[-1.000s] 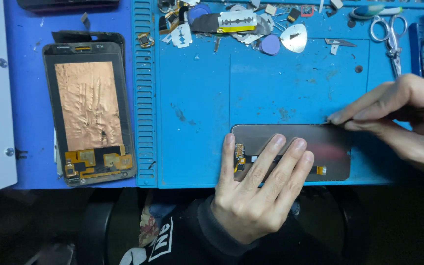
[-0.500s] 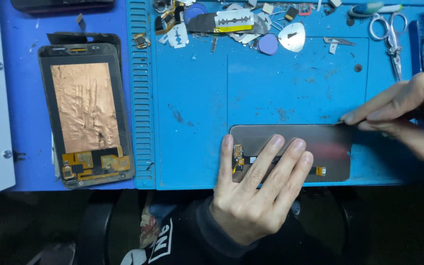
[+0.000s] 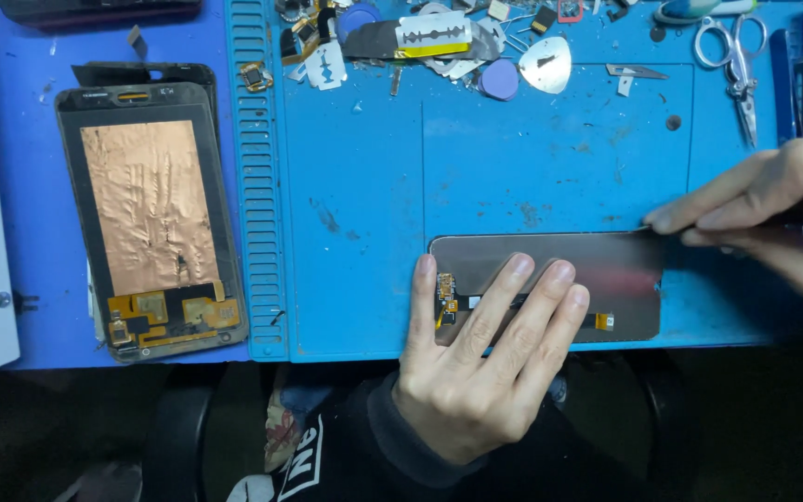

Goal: The recorder is cleaning and repairing a smartphone screen component using various tools on a workbench.

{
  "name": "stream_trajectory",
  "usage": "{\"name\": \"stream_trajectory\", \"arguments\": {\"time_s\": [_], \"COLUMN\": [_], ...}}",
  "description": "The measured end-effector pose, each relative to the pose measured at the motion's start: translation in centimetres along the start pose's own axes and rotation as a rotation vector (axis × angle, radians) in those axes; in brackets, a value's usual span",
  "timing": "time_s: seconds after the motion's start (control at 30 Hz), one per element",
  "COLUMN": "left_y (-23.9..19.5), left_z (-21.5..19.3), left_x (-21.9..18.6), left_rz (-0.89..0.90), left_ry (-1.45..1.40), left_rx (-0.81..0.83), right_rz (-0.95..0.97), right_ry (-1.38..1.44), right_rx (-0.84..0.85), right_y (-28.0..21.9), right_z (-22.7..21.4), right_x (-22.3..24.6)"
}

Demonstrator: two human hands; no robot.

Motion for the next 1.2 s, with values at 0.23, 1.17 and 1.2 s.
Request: {"name": "stream_trajectory", "arguments": {"time_s": [0.23,1.17,1.2], "left_y": [0.0,-0.1,0.0], "left_z": [0.1,-0.4,-0.5], "left_x": [-0.1,-0.1,0.0], "left_rz": [-0.010,0.029,0.029], "left_ry": [-0.008,0.005,-0.003], "left_rx": [0.009,-0.026,-0.034], "right_rz": [0.010,-0.085,-0.062], "right_ry": [-0.029,-0.086,-0.102], "right_rx": [-0.007,0.032,0.042], "right_y": [0.7,4.2,4.5], "right_z": [0.7,2.0,2.2], "right_x": [1.4,7.7,8.1]}}
Point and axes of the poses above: each hand's wrist, its own y-axis towards the middle knuckle, its own z-axis out of the palm, x = y × z, the point moved 9 cm from there along y, towards the middle knuckle, and after that the axes turned 2 degrees about x, right-handed, at the moved point
